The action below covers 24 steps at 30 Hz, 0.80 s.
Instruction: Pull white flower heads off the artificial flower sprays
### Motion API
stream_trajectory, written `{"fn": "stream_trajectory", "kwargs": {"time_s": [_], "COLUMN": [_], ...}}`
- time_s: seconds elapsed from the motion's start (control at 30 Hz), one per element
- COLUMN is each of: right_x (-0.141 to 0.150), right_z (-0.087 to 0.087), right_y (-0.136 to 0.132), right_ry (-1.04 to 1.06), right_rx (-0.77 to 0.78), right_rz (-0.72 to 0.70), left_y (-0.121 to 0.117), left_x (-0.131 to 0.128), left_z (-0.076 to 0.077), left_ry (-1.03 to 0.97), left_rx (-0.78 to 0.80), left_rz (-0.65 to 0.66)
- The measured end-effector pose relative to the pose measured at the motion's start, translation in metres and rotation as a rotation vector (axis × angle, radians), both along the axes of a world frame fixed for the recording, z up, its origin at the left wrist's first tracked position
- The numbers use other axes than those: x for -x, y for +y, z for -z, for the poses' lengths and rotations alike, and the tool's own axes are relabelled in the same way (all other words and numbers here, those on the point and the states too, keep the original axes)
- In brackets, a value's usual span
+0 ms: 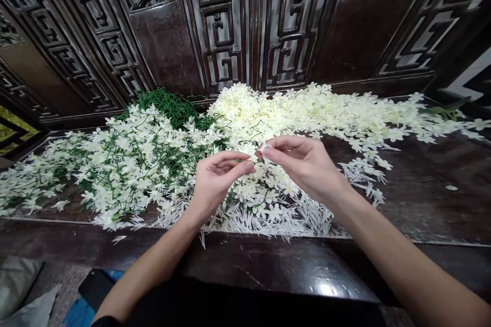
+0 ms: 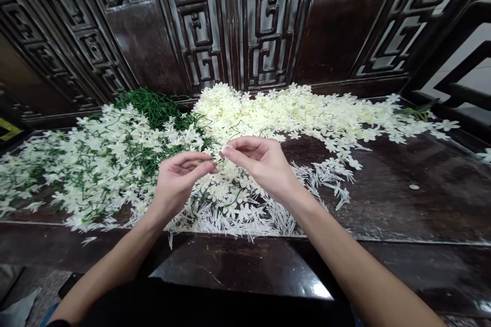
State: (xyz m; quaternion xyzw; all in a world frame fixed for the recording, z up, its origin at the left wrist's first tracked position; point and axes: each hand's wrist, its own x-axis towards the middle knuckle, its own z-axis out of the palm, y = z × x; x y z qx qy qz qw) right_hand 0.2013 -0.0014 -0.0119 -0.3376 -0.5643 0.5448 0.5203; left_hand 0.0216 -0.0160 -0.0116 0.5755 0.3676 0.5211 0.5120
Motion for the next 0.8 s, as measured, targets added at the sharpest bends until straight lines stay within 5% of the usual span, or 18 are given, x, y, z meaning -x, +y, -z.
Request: {"fn": "stream_trajectory", "kwargs": {"time_s": [0.13,0.3,0.43,0.6,0.8], "right_x": [0.002,-0.010,-0.018,-0.018,-0.015], "right_z": [0.003,-0.006,-0.019,-0.024,-0.021], "right_y": [0.000,0.003,-0.002,-0.008,-0.009], "right_ry": [-0.034,-0.205,-0.313,-0.394,-0.417], "right_rx": [0.047,0.046,-0.086,-0.207,-0.224], "right_rz": [-0.044,0.007,0.070,-0.018,-0.063], "left_y": [0.003,0.002,-0.001,-0.002,0.000], "left_x": [0.003,0.001,0.001,0.002,0.002], "left_z": [0.001,-0.003,-0.006,-0.006,-0.005], "left_ry": [-0.140,-0.240,-0.088,0.141,0.168], "left_rx": [-0.017,-0.013,-0.012,-0.099,-0.157], "left_rz": [-0.107,-0.063,0.018,-0.020,0.005]}}
